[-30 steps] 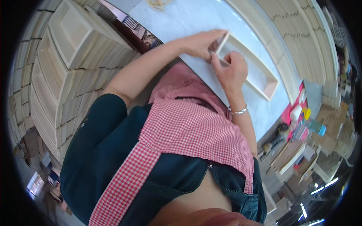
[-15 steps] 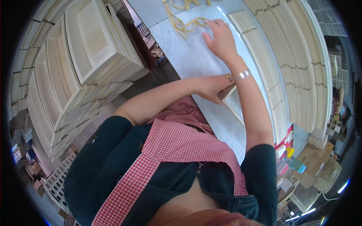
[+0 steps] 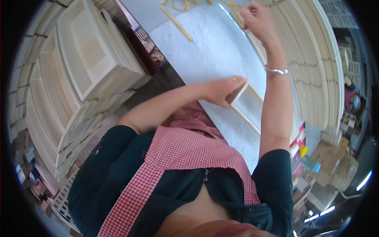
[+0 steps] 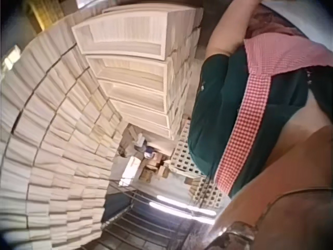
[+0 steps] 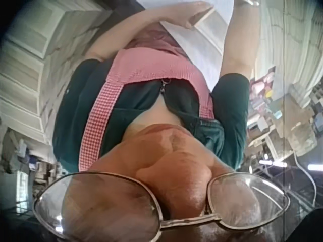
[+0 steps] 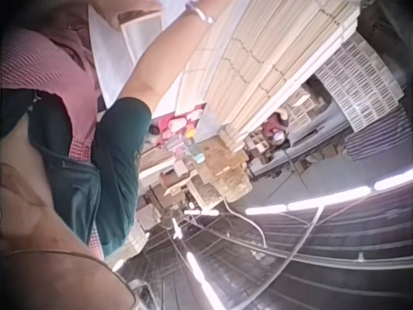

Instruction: Assemble wooden boxes by applying glue to the frame components and securing them with a pneumatic nail gun.

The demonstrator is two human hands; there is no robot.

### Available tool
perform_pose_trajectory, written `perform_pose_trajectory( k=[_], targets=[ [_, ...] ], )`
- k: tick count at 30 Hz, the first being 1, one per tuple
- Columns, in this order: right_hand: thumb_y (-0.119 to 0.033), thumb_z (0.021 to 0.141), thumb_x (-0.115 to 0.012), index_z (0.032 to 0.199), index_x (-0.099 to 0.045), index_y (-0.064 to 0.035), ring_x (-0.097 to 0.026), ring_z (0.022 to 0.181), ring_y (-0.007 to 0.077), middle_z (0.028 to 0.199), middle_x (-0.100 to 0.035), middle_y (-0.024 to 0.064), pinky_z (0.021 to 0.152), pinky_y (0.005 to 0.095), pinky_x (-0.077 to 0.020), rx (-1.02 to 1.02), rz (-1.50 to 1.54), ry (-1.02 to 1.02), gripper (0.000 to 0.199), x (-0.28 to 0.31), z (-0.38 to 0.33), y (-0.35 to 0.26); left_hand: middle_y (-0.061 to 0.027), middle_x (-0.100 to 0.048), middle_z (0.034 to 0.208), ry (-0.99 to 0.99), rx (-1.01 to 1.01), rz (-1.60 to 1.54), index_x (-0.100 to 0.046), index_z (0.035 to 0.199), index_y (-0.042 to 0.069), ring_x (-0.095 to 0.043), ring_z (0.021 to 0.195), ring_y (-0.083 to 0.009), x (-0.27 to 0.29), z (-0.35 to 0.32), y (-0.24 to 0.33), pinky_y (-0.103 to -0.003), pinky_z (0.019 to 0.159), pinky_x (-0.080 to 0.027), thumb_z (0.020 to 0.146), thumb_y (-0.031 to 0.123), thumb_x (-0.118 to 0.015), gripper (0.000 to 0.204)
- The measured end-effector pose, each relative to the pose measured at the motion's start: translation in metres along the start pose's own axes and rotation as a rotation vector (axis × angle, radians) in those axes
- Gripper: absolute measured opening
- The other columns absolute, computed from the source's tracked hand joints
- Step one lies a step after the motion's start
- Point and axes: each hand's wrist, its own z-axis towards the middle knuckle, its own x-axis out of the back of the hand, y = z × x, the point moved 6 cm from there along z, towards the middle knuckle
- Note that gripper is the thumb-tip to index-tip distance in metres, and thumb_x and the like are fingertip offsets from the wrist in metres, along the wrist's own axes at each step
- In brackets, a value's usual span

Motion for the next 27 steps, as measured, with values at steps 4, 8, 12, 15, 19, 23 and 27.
perform_pose_trajectory(
  k=[4,8,12,15,19,23,27],
  targets=[
    [-0.02,0.087,-0.067,0.078,-0.064,-0.0008,-0.047,0.053,0.0129,0.06,-0.058,0.0007,0.052,0.0267,-0.0403,-0.16,0.09,0.231,0.021,0.047,-0.098,0.064,-0.0218,-0.05,0.139,-0.036,0.033,-0.047,-0.025,0.154,-0.002,-0.061,0.102,-0.0306,0.004,-0.002,0.003,-0.035,0.09,-0.055,0.069,-0.001,-0.082,0.102],
    [-0.021,0.088,-0.067,0.08,-0.065,-0.0042,-0.043,0.053,0.0131,0.058,-0.054,0.0011,0.051,0.0284,-0.0371,-0.311,-0.171,0.195,0.018,0.051,-0.172,0.074,-0.0202,-0.057,0.131,0.013,0.056,-0.04,-0.023,0.156,0.002,-0.062,0.095,-0.0296,0.004,-0.002,0.001,-0.035,0.086,-0.055,0.069,0.001,-0.083,0.106],
    [-0.017,0.092,-0.067,0.084,-0.066,-0.0054,-0.035,0.052,0.0073,0.057,-0.046,-0.0048,0.05,0.0243,-0.0295,-0.321,-0.099,0.132,0.015,0.027,-0.203,0.064,-0.0193,-0.059,0.128,0.06,0.074,-0.051,-0.024,0.156,0.004,-0.063,0.094,-0.0296,0.006,-0.003,0.003,-0.036,0.084,-0.055,0.067,0.003,-0.085,0.109],
    [-0.018,0.092,-0.068,0.084,-0.066,-0.0049,-0.038,0.052,0.009,0.058,-0.049,-0.0033,0.051,0.0245,-0.0311,-0.285,-0.13,-0.034,0.015,0.009,-0.209,0.044,-0.0187,-0.059,0.13,0.035,0.113,-0.002,-0.027,0.156,0.005,-0.063,0.095,-0.0293,0.005,-0.002,0.002,-0.037,0.084,-0.054,0.064,0.008,-0.089,0.111],
    [-0.019,0.092,-0.069,0.084,-0.067,-0.0046,-0.041,0.052,0.011,0.059,-0.052,-0.0014,0.052,0.0252,-0.0337,-0.304,-0.297,-0.101,0.016,0.006,-0.228,0.022,-0.0174,-0.06,0.131,0.032,0.064,0.126,-0.032,0.153,0.005,-0.061,0.106,-0.0318,0.006,0.002,-0.002,-0.04,0.094,-0.05,0.063,0.017,-0.091,0.108],
    [-0.02,0.091,-0.069,0.085,-0.067,-0.0039,-0.048,0.052,0.0152,0.059,-0.056,0.0032,0.054,0.0288,-0.0407,-0.333,-0.386,-0.05,0.017,0.008,-0.255,0.002,-0.0154,-0.061,0.132,0.047,-0.002,0.293,-0.038,0.149,0.006,-0.059,0.117,-0.0338,0.01,0.005,-0.008,-0.043,0.103,-0.046,0.062,0.027,-0.092,0.105],
    [-0.017,0.092,-0.067,0.088,-0.068,-0.0013,-0.054,0.058,0.0194,0.071,-0.064,0.0082,0.058,0.0312,-0.0461,-0.159,-0.198,-0.074,0.016,-0.04,-0.28,-0.05,-0.0128,-0.062,0.131,0.062,-0.075,0.454,-0.044,0.144,0.007,-0.06,0.114,-0.0325,0.009,0.01,-0.01,-0.044,0.103,-0.042,0.06,0.036,-0.092,0.101]
  ],
)
